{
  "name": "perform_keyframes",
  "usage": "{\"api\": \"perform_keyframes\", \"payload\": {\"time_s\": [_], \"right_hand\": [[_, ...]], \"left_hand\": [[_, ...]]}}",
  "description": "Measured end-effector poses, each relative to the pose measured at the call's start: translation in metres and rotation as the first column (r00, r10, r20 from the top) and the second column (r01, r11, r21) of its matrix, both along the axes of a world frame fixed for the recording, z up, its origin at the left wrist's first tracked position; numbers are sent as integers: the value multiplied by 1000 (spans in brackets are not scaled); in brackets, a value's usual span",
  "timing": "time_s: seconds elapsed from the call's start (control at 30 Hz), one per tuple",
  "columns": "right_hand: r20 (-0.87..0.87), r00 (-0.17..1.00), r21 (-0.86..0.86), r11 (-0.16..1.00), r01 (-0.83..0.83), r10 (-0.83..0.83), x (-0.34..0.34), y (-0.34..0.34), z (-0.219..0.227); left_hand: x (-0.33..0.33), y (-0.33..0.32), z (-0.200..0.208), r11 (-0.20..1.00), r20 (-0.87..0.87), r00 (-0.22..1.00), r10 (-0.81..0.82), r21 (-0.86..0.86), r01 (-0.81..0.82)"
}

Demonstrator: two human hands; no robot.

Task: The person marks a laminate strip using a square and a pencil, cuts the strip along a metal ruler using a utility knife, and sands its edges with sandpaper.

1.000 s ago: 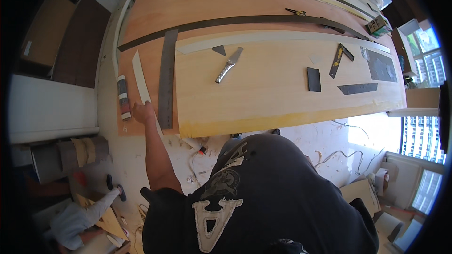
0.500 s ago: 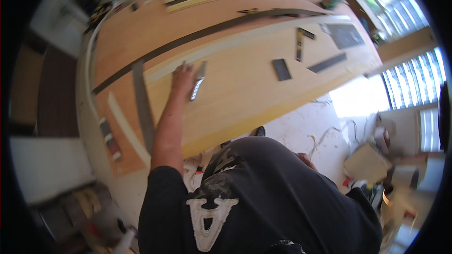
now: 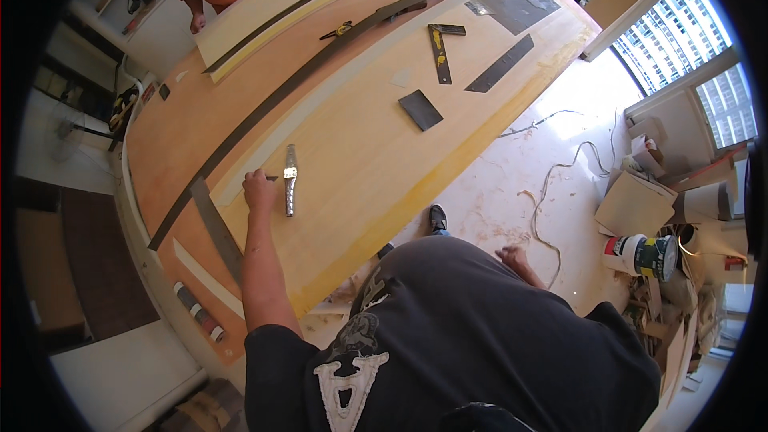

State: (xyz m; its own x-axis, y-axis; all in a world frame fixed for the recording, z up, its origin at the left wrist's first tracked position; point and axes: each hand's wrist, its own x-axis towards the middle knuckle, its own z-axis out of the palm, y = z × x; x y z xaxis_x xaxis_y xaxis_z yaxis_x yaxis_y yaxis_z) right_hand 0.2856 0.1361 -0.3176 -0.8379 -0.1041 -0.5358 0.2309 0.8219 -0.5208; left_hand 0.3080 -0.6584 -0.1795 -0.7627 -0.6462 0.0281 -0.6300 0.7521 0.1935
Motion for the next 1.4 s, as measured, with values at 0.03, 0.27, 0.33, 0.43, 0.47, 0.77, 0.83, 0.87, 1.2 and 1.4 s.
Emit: {"api": "perform_keyframes", "payload": {"time_s": [0.03,0.27,0.33,0.43,0.47,0.77,0.83,0.87,1.2,1.4], "right_hand": [[-44,999,20,1000,-17,18,-23,-28,25],[-507,859,-304,917,-257,73,-189,-240,209],[-584,798,-324,858,-398,149,-226,-307,225],[-689,658,-137,837,-529,304,-294,-360,223],[-692,649,-147,819,-554,315,-304,-384,227],[-521,426,382,649,-658,739,-390,-478,158],[-509,433,382,646,-661,744,-391,-484,152],[-490,453,345,643,-684,745,-390,-490,155],[-460,584,383,743,-549,669,-397,-479,165],[-432,692,256,814,-522,579,-398,-471,173]], "left_hand": [[14,-6,-5,1000,17,1000,23,-13,-23],[53,-20,-23,892,55,941,334,305,-334],[99,-28,-26,935,-41,944,329,155,-319],[72,28,-12,907,65,931,359,211,-364],[73,38,-1,898,60,920,388,199,-392],[54,53,24,991,47,990,135,-21,-134],[59,48,20,997,76,994,72,18,-74],[66,47,16,996,84,993,81,23,-83],[60,40,20,976,-65,976,208,85,-203],[69,23,11,897,13,909,417,155,-414]]}}
